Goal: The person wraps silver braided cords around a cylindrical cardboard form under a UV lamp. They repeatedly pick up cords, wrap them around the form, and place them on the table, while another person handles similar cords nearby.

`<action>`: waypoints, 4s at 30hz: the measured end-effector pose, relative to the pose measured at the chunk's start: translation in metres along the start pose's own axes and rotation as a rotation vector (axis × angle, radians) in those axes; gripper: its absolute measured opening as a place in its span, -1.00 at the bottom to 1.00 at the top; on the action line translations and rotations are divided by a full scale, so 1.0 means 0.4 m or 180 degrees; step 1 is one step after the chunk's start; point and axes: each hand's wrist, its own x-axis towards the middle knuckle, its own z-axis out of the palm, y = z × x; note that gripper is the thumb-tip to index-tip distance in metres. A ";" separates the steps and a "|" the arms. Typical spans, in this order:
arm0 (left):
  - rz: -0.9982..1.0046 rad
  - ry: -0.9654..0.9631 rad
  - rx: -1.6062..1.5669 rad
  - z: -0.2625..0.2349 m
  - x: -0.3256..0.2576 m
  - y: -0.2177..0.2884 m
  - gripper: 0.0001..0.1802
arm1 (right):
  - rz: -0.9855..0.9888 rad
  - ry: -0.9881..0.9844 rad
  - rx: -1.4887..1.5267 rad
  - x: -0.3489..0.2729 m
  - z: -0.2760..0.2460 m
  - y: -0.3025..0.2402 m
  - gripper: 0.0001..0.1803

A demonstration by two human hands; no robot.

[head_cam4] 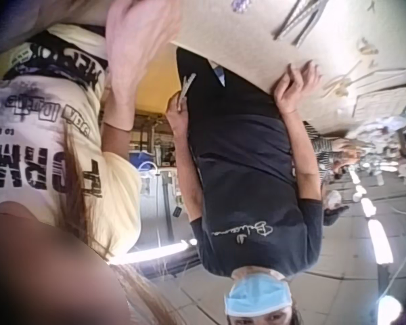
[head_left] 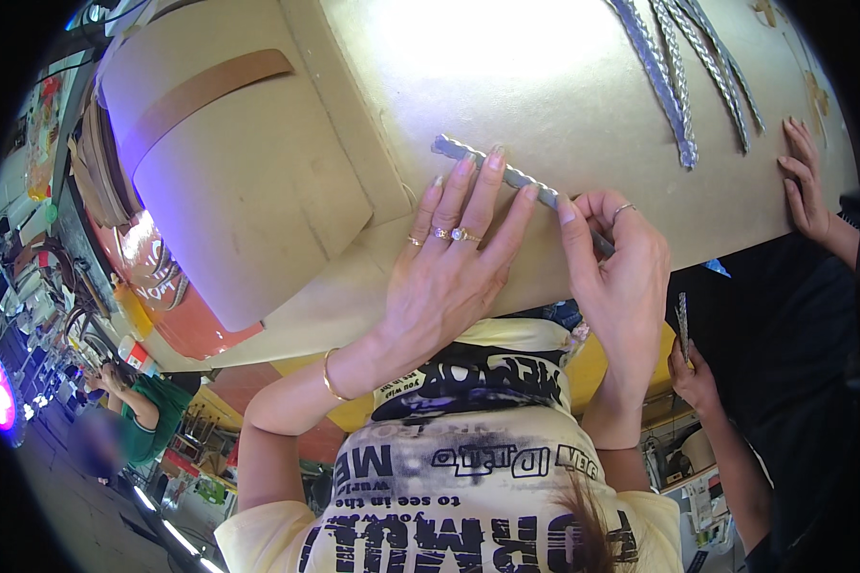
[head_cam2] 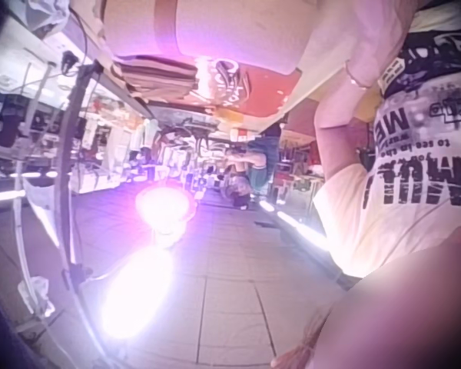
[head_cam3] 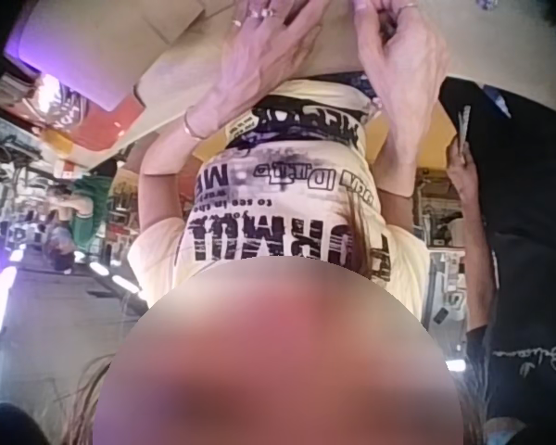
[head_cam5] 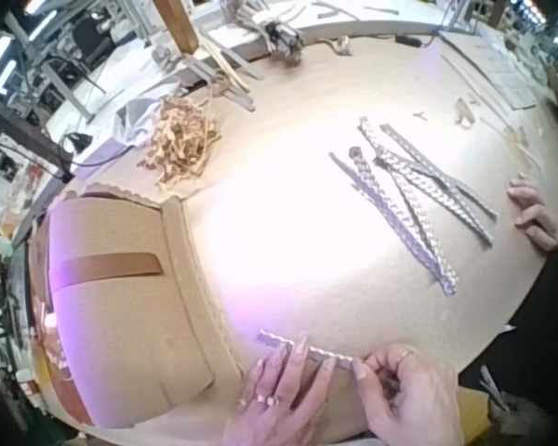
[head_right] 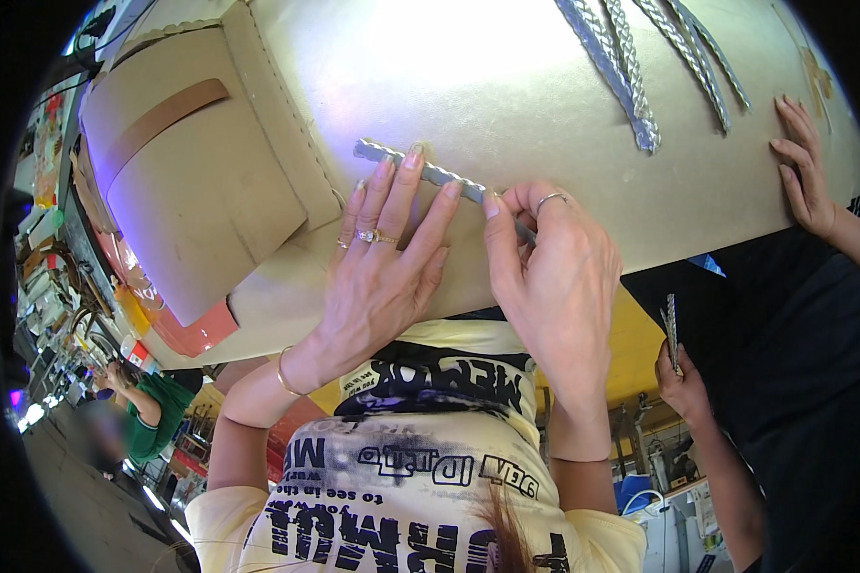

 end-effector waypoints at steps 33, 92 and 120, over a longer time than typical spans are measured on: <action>0.0206 -0.0260 0.0506 -0.018 0.018 0.033 -0.26 | 0.0255 0.0091 0.0303 -0.025 -0.032 0.046 -0.80; 0.0195 -0.0141 -0.0455 0.059 0.018 0.113 -0.29 | -0.0200 0.0601 -0.0445 -0.028 -0.057 0.058 -0.82; -0.0049 -0.0265 -0.0495 0.044 0.025 0.132 -0.25 | 0.0006 0.0584 0.0370 -0.017 -0.052 0.097 -0.80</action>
